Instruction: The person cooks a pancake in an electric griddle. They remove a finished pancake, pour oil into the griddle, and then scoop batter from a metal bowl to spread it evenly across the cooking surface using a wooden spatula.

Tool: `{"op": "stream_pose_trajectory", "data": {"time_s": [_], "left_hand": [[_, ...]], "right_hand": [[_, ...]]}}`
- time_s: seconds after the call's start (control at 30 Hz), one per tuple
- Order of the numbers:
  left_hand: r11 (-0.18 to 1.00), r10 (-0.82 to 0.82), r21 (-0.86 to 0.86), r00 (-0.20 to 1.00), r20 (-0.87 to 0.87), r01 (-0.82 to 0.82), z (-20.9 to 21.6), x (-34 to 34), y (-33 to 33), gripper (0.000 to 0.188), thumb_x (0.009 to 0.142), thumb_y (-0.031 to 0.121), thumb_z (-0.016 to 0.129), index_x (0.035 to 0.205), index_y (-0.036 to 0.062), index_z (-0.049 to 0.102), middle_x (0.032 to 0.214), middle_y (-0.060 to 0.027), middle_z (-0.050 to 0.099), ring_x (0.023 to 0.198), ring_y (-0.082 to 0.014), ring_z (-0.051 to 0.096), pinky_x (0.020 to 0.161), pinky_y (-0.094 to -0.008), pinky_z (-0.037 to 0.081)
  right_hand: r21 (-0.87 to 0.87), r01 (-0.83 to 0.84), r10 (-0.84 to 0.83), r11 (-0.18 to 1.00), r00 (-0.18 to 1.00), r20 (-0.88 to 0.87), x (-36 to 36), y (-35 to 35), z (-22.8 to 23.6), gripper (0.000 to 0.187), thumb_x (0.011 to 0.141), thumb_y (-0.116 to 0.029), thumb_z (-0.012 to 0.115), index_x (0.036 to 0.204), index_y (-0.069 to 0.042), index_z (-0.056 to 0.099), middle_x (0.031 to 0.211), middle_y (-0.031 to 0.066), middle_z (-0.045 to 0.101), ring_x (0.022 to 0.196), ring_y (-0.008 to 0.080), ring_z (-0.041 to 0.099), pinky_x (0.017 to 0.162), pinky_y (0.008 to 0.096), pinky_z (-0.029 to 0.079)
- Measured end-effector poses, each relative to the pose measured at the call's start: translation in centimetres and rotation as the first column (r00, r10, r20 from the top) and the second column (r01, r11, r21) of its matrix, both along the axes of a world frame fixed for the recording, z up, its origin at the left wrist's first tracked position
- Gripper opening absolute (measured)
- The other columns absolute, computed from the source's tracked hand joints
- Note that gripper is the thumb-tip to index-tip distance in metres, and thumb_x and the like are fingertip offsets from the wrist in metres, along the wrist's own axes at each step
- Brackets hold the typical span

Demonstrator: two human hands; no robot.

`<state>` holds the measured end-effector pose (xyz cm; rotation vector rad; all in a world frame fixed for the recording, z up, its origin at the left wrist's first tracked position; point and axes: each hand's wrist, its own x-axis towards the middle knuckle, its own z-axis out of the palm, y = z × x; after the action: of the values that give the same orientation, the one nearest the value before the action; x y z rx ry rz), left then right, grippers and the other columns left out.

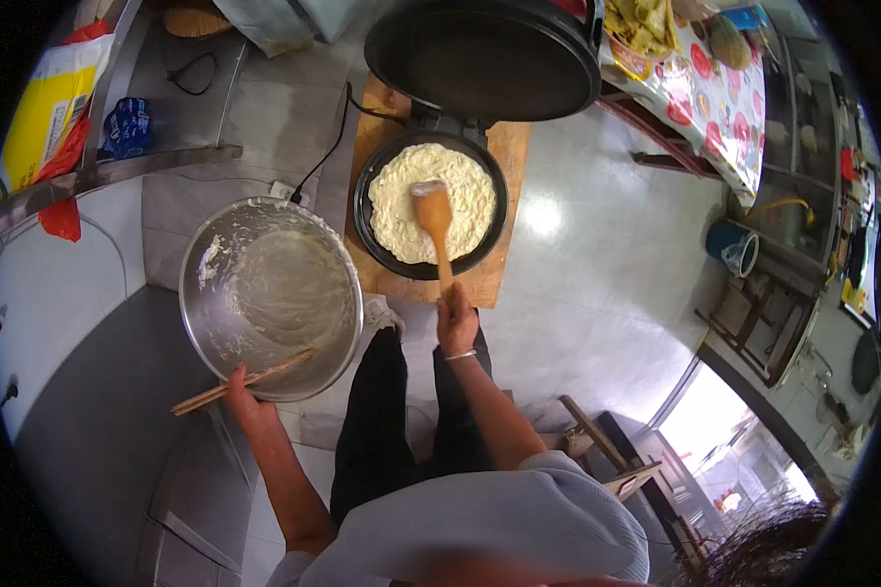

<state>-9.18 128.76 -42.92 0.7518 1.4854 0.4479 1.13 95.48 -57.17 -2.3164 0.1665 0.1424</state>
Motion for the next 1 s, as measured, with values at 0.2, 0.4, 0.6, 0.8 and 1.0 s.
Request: {"op": "stream_pose_trajectory", "data": {"time_s": [0.2, 0.4, 0.6, 0.8, 1.0], "left_hand": [[0.998, -0.061, 0.030, 0.998, 0.000, 0.061, -1.6, -1.7, 3.1, 0.039, 0.079, 0.015, 0.066, 0.112, -0.0009, 0.054, 0.113, -0.0154, 0.055, 0.105, -0.0319, 0.054, 0.089, -0.0484, 0.046], [0.996, -0.085, 0.009, 0.996, -0.029, 0.085, -1.1, -0.7, 3.2, 0.041, 0.078, 0.015, 0.067, 0.114, -0.0002, 0.053, 0.113, -0.0162, 0.055, 0.105, -0.0324, 0.054, 0.089, -0.0494, 0.047], [0.995, -0.092, -0.024, 0.996, 0.011, 0.092, -1.4, -1.6, 3.9, 0.042, 0.078, 0.013, 0.066, 0.115, -0.0007, 0.054, 0.113, -0.0152, 0.056, 0.105, -0.0315, 0.055, 0.089, -0.0482, 0.047], [0.998, -0.052, -0.024, 0.999, -0.003, 0.052, -1.2, -1.7, 4.1, 0.043, 0.076, 0.010, 0.065, 0.116, -0.0013, 0.054, 0.111, -0.0126, 0.058, 0.101, -0.0279, 0.058, 0.088, -0.0446, 0.049], [0.996, -0.081, -0.040, 0.996, 0.029, 0.083, -2.9, -3.3, 4.4, 0.040, 0.078, 0.015, 0.065, 0.114, -0.0005, 0.055, 0.113, -0.0148, 0.057, 0.106, -0.0313, 0.055, 0.090, -0.0482, 0.046]], "right_hand": [[-0.276, -0.095, 0.103, 0.957, 0.995, 0.014, -0.2, 0.1, 0.0, 0.048, 0.081, -0.017, 0.065, 0.127, -0.011, 0.051, 0.087, 0.0179, 0.060, 0.072, 0.0382, 0.060, 0.058, 0.0444, 0.049], [-0.267, 0.085, -0.043, 0.960, 0.987, 0.157, 3.5, -2.3, -0.4, 0.042, 0.084, -0.017, 0.064, 0.124, -0.009, 0.054, 0.083, 0.0180, 0.061, 0.067, 0.0371, 0.060, 0.057, 0.0435, 0.048], [-0.060, 0.051, -0.052, 0.997, 0.998, -0.028, 1.3, 3.8, -0.9, 0.046, 0.083, -0.013, 0.064, 0.127, -0.013, 0.049, 0.094, 0.0201, 0.064, 0.079, 0.0399, 0.063, 0.063, 0.0451, 0.051], [-0.175, 0.086, -0.062, 0.981, 0.988, 0.140, 3.5, 2.1, -1.0, 0.046, 0.085, -0.015, 0.064, 0.128, -0.012, 0.049, 0.085, 0.0190, 0.061, 0.072, 0.0391, 0.061, 0.060, 0.0453, 0.048], [-0.134, 0.126, -0.116, 0.983, 0.990, 0.081, 2.5, 2.4, -1.7, 0.050, 0.083, -0.015, 0.066, 0.129, -0.010, 0.047, 0.091, 0.0199, 0.063, 0.076, 0.0389, 0.063, 0.064, 0.0433, 0.050]]}}
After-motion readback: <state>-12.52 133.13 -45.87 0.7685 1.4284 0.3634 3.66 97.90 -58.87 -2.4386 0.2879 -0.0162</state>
